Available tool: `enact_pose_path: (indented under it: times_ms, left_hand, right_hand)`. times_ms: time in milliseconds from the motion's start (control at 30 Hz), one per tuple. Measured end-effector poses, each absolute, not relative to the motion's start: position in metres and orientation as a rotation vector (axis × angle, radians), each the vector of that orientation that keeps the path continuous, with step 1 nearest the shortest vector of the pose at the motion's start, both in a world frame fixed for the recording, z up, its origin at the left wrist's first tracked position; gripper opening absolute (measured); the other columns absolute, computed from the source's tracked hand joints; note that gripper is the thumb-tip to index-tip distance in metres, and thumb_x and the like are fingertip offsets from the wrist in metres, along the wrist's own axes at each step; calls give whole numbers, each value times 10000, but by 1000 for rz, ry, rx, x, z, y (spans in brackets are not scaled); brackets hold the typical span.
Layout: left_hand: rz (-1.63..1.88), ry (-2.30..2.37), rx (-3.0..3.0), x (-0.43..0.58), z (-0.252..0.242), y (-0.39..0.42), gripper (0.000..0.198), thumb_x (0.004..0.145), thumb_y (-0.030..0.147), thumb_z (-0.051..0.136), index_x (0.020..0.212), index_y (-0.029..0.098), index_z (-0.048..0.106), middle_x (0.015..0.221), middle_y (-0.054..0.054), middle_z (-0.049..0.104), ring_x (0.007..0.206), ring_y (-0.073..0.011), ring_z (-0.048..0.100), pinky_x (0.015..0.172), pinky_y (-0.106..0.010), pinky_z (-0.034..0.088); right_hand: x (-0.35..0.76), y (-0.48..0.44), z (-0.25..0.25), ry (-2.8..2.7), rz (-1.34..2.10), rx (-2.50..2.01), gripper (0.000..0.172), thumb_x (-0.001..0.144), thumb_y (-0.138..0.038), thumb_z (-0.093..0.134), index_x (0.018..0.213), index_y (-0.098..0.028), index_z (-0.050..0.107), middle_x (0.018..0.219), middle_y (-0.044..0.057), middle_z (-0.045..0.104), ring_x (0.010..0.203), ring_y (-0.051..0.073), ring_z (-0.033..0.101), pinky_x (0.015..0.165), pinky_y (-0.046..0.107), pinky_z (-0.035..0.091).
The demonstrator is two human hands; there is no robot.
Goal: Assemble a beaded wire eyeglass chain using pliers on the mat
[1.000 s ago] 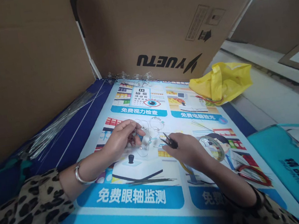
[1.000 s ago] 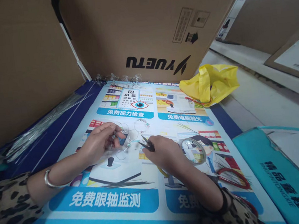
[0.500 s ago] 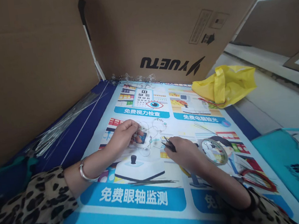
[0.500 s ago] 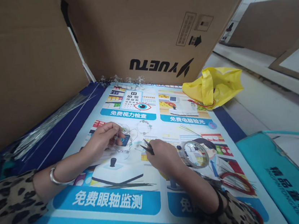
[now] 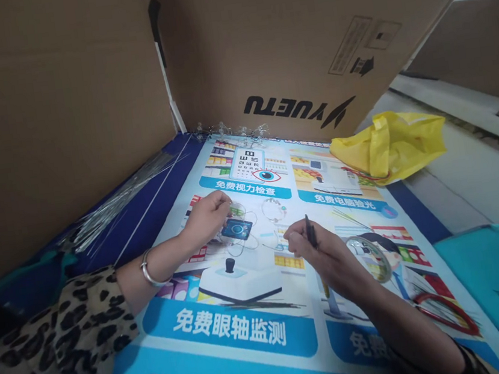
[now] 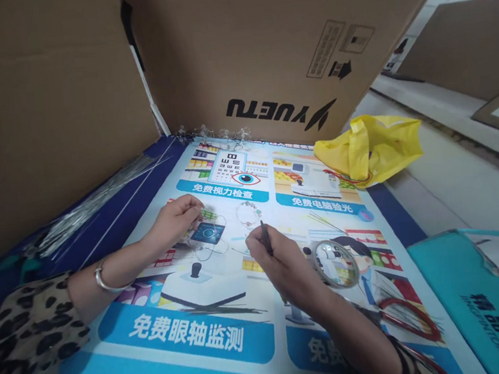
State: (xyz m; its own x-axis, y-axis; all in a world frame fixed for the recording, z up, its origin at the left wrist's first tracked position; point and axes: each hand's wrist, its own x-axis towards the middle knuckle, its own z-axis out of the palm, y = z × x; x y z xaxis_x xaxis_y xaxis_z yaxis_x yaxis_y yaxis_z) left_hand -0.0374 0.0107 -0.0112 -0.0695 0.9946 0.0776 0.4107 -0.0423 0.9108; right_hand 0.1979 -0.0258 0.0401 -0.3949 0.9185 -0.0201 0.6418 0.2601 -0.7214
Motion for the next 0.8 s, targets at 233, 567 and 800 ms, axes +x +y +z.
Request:
enact_pose_path:
  times_ms: [233,567,800]
  left_hand:
    - [1000,1595,1604,-41,-17,14,142,754,214,409,808,199,540,690,23,633,561,-128,583,546,-238,405]
    - [855,1801,1852,-43,-10,14,142,769,285,450,741,214,570,668,15,602,610,-147,524,528,-239,351]
    - [959,1818,1957,-47,-11,17,121,759,235,472,752,197,587,809,-9,586,708,-147,536,645,-261,401]
  right_hand:
    - [203,-10,21,-2002,1212,-1456,317,808,-483,458,744,-184,540,734,19,599,710,155,531,623,280,396]
    - [199,-16,21,-2558,436,-1596,196,815,-332,482,903,-202,599,900,52,629,800,176,566,658,262,370]
    - [190,-22,12,-2885,60,-1488,183,849,-154,416,916,-174,585,909,72,616,815,182,568,672,271,361]
